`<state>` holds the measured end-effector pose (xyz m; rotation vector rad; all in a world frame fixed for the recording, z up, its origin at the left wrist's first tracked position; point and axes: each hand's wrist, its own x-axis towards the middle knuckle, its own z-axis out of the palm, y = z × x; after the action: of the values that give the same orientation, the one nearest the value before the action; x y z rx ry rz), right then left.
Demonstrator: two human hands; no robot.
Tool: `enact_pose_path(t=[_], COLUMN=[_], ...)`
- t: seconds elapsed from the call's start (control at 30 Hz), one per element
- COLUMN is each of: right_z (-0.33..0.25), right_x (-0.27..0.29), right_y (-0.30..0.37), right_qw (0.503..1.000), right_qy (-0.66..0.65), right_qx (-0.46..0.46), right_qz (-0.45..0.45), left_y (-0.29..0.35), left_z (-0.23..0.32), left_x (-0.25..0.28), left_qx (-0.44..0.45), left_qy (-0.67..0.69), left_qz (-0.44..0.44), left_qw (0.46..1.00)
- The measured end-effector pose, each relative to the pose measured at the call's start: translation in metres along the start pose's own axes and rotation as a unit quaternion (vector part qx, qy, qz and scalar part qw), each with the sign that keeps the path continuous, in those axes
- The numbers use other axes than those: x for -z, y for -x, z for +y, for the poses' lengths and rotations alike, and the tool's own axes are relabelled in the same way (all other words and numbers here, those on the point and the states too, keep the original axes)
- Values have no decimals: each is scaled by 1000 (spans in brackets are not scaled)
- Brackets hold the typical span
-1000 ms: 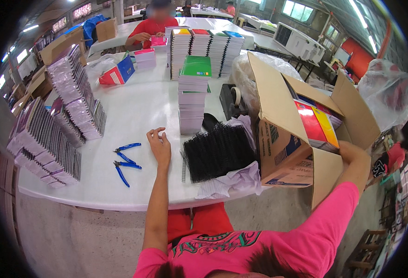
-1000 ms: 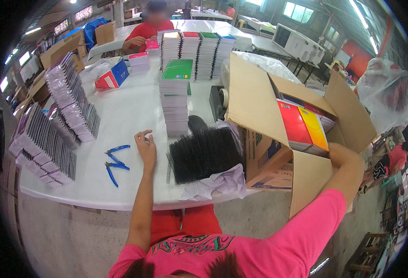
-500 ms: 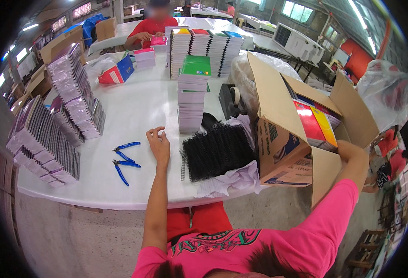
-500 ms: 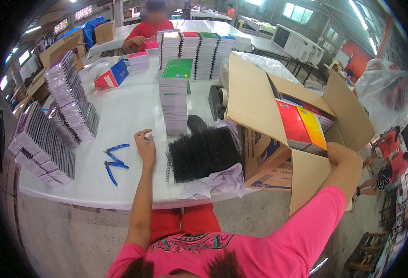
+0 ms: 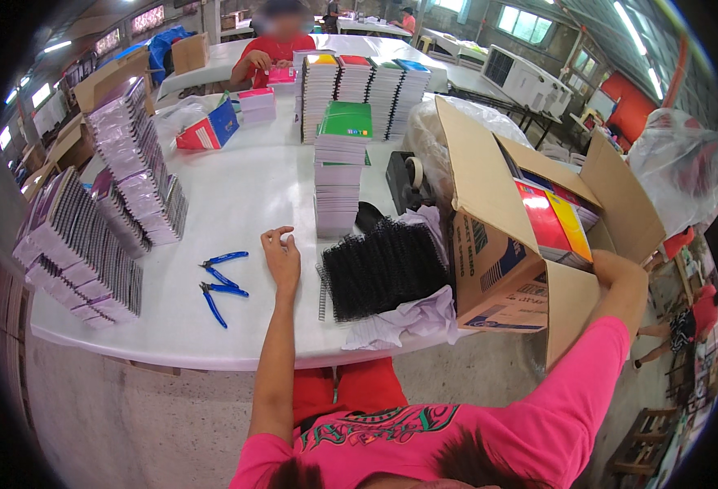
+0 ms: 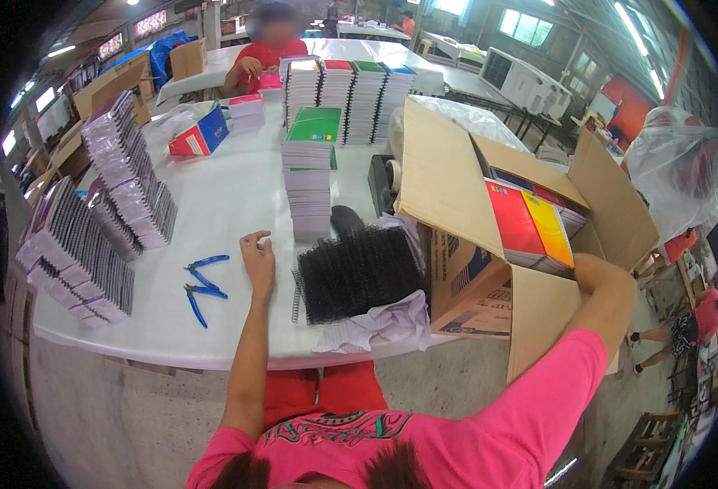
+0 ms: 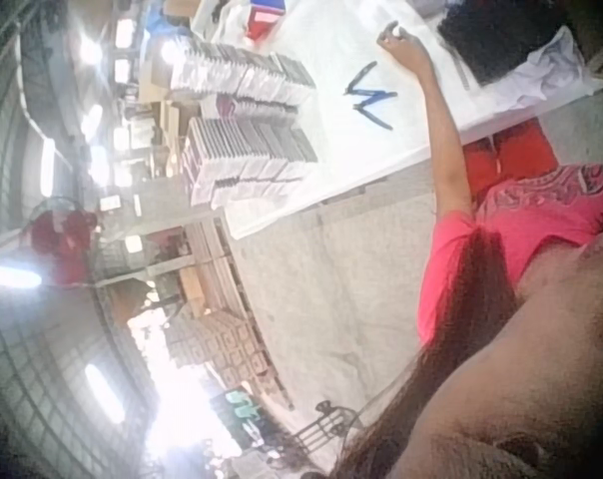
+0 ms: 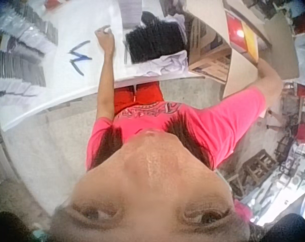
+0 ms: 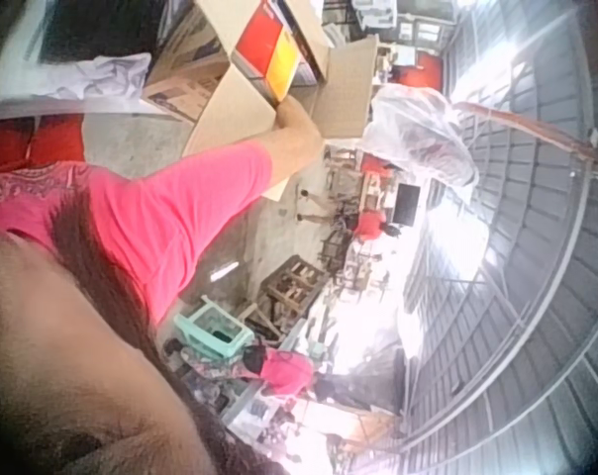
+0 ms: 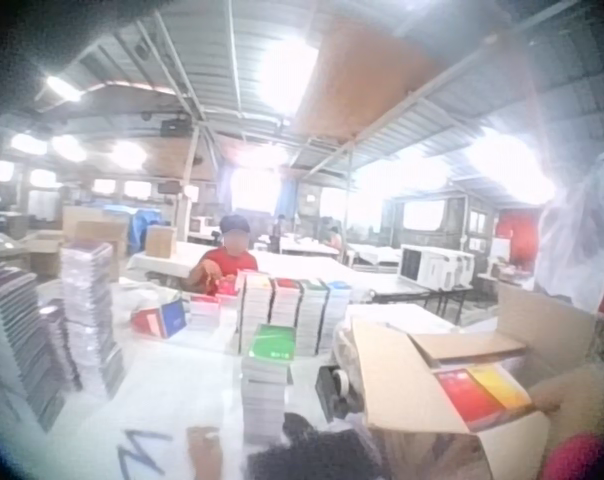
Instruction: The person assembles spiral-bound notebooks by inserting metal coils into the punched holes of green covers. They use pliers to secure the coils and place the finished notebooks into a stack. The workspace includes stacks of covers, coils, and tools on a white table.
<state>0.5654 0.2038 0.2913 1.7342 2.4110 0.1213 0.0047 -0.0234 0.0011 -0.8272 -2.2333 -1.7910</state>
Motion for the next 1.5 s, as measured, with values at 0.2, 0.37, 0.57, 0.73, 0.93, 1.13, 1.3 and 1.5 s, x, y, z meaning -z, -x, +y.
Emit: enact_pose_path(t=[0.2,0.37,0.57,0.73,0.93,1.13,1.3,1.5], right_z=[-3,-1,-2,-5,-25,-42,-56,-53], right_x=[0,2,3,6,10,18,34,48], right_y=[-2,-1,1,2,-16,-27,-37,-10], right_qw=[1000,1000,1000,1000,1000,1000,999,993], right_qy=[-2,-1,4,2,5,20,16,-23], right_qx=[2,2,2,1,18,21,41,90], right_qz=[-2,1,-1,0,-3,-7,3,75], left_y=[0,2,2,2,4,3,5,3], left_z=[-2,0,1,2,2,2,8,-4], left_x=[1,1,1,3,10,1,1,2], left_qx=[1,6,-7,-9,-5,-16,-13,-13], left_qy=[1,15,14,13,14,12,14,14], left_qz=[-3,-8,-10,-25,-30,-40,-43,-57], left_qw=[1000,1000,1000,1000,999,999,999,998])
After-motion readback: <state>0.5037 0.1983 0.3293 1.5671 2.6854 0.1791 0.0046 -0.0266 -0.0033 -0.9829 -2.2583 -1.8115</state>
